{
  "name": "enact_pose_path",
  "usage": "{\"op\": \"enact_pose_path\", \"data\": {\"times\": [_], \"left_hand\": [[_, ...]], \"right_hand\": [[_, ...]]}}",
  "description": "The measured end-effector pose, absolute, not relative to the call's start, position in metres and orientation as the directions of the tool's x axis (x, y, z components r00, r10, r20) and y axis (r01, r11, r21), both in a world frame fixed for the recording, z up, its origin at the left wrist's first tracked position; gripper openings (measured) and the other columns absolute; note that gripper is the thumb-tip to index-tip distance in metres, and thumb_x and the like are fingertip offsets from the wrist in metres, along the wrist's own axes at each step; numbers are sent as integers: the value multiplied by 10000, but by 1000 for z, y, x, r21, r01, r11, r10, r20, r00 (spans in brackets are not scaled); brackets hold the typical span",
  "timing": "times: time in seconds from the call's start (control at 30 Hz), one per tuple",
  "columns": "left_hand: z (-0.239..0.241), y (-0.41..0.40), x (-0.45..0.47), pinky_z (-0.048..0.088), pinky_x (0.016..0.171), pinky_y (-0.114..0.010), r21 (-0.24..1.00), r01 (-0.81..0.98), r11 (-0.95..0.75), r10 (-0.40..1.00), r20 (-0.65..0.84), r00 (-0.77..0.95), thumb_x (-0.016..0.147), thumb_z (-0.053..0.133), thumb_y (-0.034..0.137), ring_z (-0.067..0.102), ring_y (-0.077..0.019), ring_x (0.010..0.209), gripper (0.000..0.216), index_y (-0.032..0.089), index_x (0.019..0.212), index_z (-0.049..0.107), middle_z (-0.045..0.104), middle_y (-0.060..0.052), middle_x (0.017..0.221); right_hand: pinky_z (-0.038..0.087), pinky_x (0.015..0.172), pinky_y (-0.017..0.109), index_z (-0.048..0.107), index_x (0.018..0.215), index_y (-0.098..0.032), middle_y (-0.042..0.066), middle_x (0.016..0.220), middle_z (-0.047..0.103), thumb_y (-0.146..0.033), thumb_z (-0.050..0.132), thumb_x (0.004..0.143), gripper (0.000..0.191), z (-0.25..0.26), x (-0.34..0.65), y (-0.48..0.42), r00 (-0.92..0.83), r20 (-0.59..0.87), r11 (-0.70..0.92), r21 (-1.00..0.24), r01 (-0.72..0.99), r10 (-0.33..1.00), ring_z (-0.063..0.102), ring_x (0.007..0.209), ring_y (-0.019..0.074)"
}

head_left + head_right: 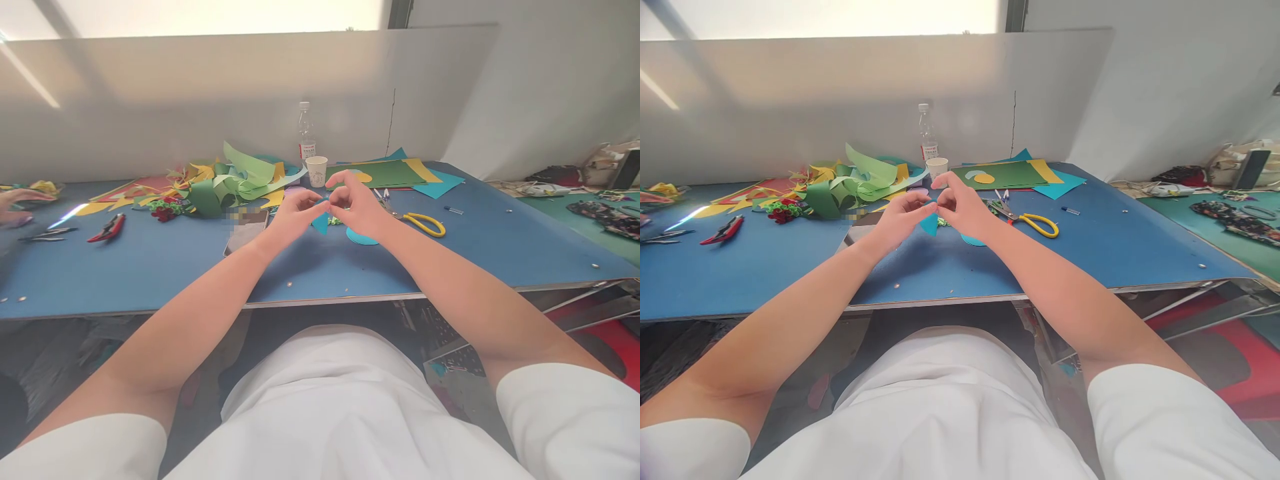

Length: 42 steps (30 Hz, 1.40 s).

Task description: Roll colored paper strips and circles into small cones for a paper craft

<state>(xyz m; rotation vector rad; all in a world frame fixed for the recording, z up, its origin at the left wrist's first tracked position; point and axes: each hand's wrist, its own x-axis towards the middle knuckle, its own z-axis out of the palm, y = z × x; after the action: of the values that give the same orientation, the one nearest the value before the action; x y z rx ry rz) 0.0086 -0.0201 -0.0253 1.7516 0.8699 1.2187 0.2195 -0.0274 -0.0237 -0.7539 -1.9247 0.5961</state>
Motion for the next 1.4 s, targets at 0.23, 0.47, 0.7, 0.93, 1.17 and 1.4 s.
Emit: {"op": "enact_pose_path", "data": {"times": [0.23, 0.47, 0.7, 0.93, 1.17, 1.4], "left_hand": [[-20, -29, 11, 385, 661, -304, 860, 150, -488, 853, 433, 293, 868, 792, 329, 523, -131, 722, 166, 196, 781, 743, 643, -19, 780], [-18, -13, 4, 442, 641, -298, 885, -59, -461, 882, 465, 82, 888, 815, 435, 558, -139, 681, 277, 208, 783, 694, 629, -9, 737], [-12, -2, -22, 494, 661, -292, 886, -164, -434, 901, 430, -59, 823, 912, 480, 638, -148, 749, 298, 235, 852, 745, 685, -16, 839], [-19, -21, 2, 498, 699, -319, 937, -140, -321, 929, 340, 149, 779, 941, 466, 622, -166, 808, 245, 256, 840, 830, 696, -27, 848], [-19, -26, 7, 442, 694, -313, 934, -67, -352, 902, 357, 243, 758, 938, 465, 547, -142, 763, 257, 247, 822, 818, 665, -15, 836], [-19, -31, 12, 360, 645, -316, 885, 16, -465, 862, 449, 236, 829, 864, 400, 469, -127, 694, 232, 212, 745, 759, 591, 3, 736]], "right_hand": [[456, 657, 335, 464, 1280, -316, -47, 826, 649, -321, 714, 949, 416, -23, 218, -32, -403, 553, 676, -674, 300, 730, 595, 732, 186], [468, 678, 337, 482, 1244, -284, -29, 836, 717, -209, 714, 872, 446, -17, 218, -39, -518, 439, 649, -678, 345, 734, 624, 734, 197], [445, 675, 332, 622, 980, -227, 5, 799, 688, -177, 687, 825, 175, -16, 218, -39, -457, 423, 612, -656, 441, 782, 577, 724, 188], [393, 619, 327, 670, 826, -205, 25, 750, 646, -302, 650, 901, 125, -14, 212, -39, -280, 566, 630, -668, 396, 776, 503, 672, 171], [360, 626, 329, 617, 786, -210, -1, 693, 583, -281, 636, 898, 134, -17, 213, -34, -328, 614, 693, -582, 426, 718, 453, 641, 158], [331, 611, 326, 636, 811, -208, 0, 685, 564, -283, 622, 938, 148, -12, 211, -39, -354, 567, 665, -577, 474, 744, 451, 643, 166]]}}
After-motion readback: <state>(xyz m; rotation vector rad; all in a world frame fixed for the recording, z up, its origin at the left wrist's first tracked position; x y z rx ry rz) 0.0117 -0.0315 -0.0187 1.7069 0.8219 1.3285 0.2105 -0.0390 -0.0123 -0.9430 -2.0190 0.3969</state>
